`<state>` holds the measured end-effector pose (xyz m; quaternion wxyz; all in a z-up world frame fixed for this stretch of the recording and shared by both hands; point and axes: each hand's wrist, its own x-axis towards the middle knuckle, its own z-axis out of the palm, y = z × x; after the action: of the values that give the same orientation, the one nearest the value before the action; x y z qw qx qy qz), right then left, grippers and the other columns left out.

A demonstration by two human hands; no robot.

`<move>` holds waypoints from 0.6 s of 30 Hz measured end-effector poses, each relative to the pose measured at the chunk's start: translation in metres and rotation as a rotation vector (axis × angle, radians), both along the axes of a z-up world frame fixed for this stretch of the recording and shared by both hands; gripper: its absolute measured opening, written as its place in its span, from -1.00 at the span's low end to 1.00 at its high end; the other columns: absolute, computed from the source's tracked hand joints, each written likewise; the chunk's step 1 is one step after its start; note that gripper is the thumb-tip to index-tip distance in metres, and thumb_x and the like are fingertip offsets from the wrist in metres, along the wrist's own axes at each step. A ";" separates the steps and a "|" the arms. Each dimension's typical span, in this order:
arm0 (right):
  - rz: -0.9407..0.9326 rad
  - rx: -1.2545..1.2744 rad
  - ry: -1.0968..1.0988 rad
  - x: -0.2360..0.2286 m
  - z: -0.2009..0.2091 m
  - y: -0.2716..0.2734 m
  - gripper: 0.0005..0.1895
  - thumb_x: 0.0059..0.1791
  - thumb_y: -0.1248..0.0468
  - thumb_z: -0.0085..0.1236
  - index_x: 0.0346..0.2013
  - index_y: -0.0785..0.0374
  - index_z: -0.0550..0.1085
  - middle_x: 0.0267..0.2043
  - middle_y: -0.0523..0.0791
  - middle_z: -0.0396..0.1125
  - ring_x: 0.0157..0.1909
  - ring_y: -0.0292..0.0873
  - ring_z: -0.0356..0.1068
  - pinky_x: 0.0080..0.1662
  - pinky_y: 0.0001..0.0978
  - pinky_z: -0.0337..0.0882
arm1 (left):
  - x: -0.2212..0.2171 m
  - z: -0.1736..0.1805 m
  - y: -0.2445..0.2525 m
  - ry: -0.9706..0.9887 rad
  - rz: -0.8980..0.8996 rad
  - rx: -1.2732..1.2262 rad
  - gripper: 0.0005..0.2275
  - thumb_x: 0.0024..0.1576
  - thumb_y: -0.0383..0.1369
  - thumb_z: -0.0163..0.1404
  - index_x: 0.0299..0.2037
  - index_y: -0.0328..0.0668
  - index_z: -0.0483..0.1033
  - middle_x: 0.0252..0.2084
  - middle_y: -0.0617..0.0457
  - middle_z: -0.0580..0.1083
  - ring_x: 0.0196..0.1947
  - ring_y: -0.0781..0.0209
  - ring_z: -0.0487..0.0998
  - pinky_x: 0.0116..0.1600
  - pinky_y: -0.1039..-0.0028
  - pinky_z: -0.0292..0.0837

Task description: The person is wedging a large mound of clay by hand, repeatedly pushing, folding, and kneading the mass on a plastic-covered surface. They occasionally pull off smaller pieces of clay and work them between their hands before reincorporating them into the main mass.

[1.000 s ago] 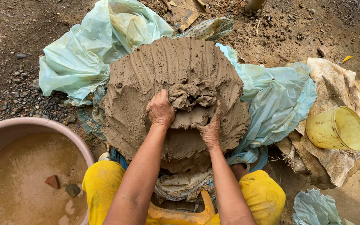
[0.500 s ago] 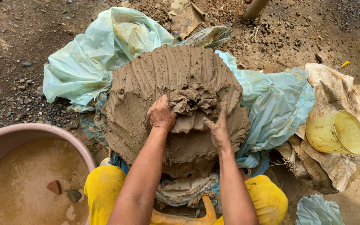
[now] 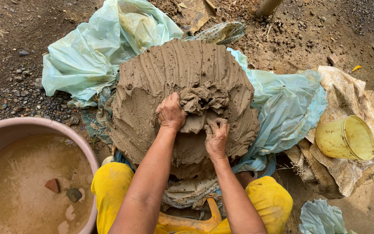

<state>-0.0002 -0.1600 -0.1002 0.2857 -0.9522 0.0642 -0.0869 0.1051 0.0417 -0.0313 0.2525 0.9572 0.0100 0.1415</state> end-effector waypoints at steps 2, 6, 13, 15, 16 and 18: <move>-0.026 0.179 0.034 0.010 0.014 0.000 -0.57 -0.07 0.49 0.12 0.11 0.31 0.55 0.50 0.31 -0.14 0.55 0.28 -0.24 0.47 0.02 -0.23 | 0.001 -0.004 0.000 0.050 -0.004 0.007 -0.78 -0.08 -0.64 0.01 -0.28 -0.17 0.38 -0.21 -0.14 0.57 -0.20 -0.01 0.62 -0.15 0.22 0.49; 0.060 0.115 0.159 0.026 0.061 0.001 -0.52 -0.08 0.44 0.23 0.15 0.31 0.46 0.51 0.28 -0.13 0.54 0.22 -0.21 0.48 0.00 -0.16 | 0.000 -0.009 0.000 0.006 -0.003 -0.008 -0.78 -0.11 -0.64 0.01 -0.28 -0.19 0.39 -0.21 -0.13 0.58 -0.15 -0.03 0.63 -0.12 0.21 0.50; 0.249 0.681 0.523 -0.055 0.158 0.015 -0.69 -0.21 0.52 0.34 -0.27 0.25 0.44 -0.21 -0.07 0.32 -0.21 -0.14 0.39 -0.20 -0.24 0.53 | -0.002 -0.004 0.002 -0.068 -0.003 0.025 -0.71 -0.17 -0.64 -0.03 -0.22 -0.23 0.42 -0.19 -0.16 0.59 -0.18 -0.02 0.63 -0.14 0.22 0.53; 0.233 0.846 0.775 -0.093 0.159 0.029 -0.68 -0.17 0.52 0.18 -0.16 0.25 0.39 -0.29 -0.13 0.40 -0.36 -0.23 0.42 -0.30 -0.29 0.55 | -0.002 -0.001 0.002 -0.065 -0.019 0.034 -0.71 -0.18 -0.64 -0.03 -0.23 -0.22 0.42 -0.21 -0.15 0.59 -0.20 -0.01 0.63 -0.15 0.22 0.53; 0.376 0.906 0.796 -0.101 0.158 0.033 -0.78 -0.13 0.50 0.15 -0.21 0.34 0.40 -0.20 -0.11 0.46 -0.28 -0.24 0.47 -0.24 -0.29 0.60 | -0.002 0.000 0.003 -0.026 -0.021 0.027 -0.75 -0.13 -0.65 -0.05 -0.25 -0.21 0.40 -0.23 -0.13 0.58 -0.22 0.01 0.62 -0.19 0.25 0.52; 0.531 0.579 1.116 -0.119 0.157 0.038 -0.81 0.02 0.23 0.12 -0.09 0.20 0.44 -0.26 -0.12 0.49 -0.40 -0.23 0.45 -0.25 -0.37 0.53 | 0.000 0.002 0.002 0.006 -0.030 0.019 -0.78 -0.08 -0.66 -0.06 -0.26 -0.19 0.38 -0.25 -0.11 0.57 -0.25 0.04 0.62 -0.23 0.29 0.50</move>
<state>-0.1196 -0.1223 0.0573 0.4649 -0.7231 -0.0134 0.5107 0.1050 0.0438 -0.0291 0.2455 0.9600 -0.0049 0.1348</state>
